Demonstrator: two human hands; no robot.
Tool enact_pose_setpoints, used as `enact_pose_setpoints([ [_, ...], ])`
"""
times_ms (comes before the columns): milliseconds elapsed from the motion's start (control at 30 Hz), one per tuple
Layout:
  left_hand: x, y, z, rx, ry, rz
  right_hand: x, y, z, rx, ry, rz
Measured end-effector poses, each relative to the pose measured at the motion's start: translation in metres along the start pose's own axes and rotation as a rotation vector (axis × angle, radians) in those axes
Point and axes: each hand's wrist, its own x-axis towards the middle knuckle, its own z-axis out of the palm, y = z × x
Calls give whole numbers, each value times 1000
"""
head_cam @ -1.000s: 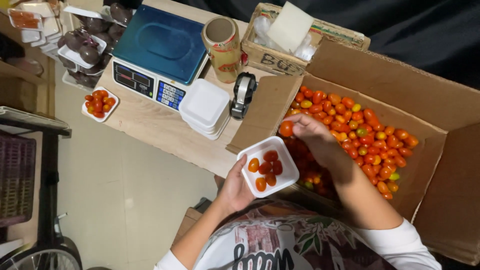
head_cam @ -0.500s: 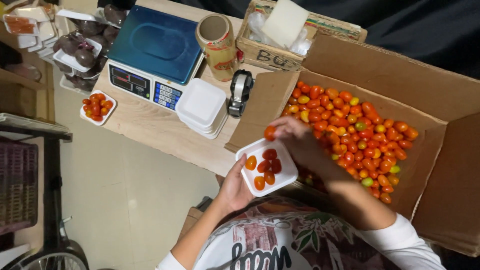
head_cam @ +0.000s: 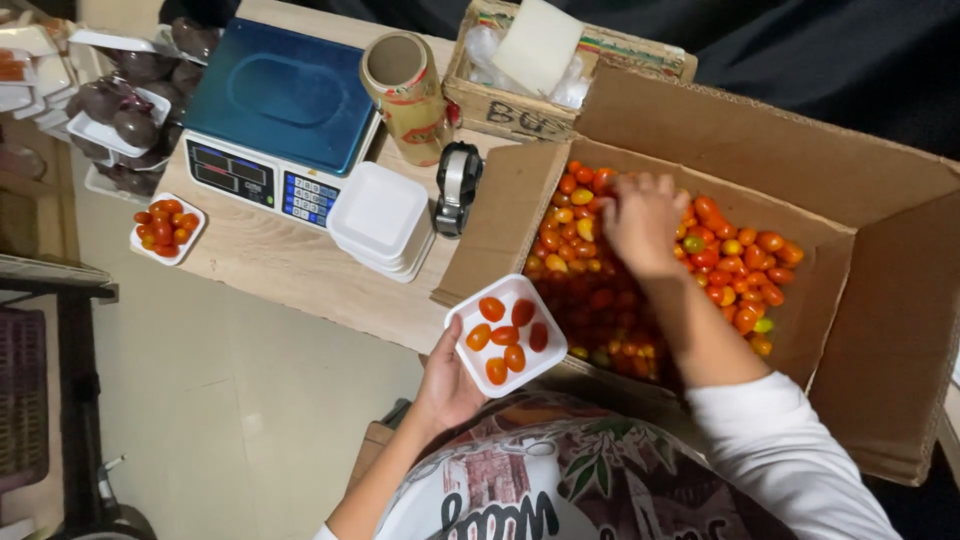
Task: Sorting and packaging cherry tomatoes by picking them from a bulk box and placing them into small plastic trays.
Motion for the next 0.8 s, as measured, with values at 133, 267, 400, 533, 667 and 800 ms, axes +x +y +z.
enact_pose_setpoints([
  [133, -3, 1, 5, -7, -10, 10, 4, 36, 43, -143, -11, -60],
  [267, -6, 1, 7, -24, -6, 14, 3, 40, 49, -157, 30, -154],
  [400, -6, 1, 3, -31, 8, 5, -1, 20, -3, 581, -74, 96],
  [533, -6, 4, 12, -24, -5, 12, -28, -22, -76, 1320, -250, 185],
  [667, -3, 0, 15, -22, -57, 4, -52, -41, -89, 1494, -398, 218],
  [800, -9, 0, 27, 2, -86, -14, -74, -63, -102, 1102, -380, 79],
])
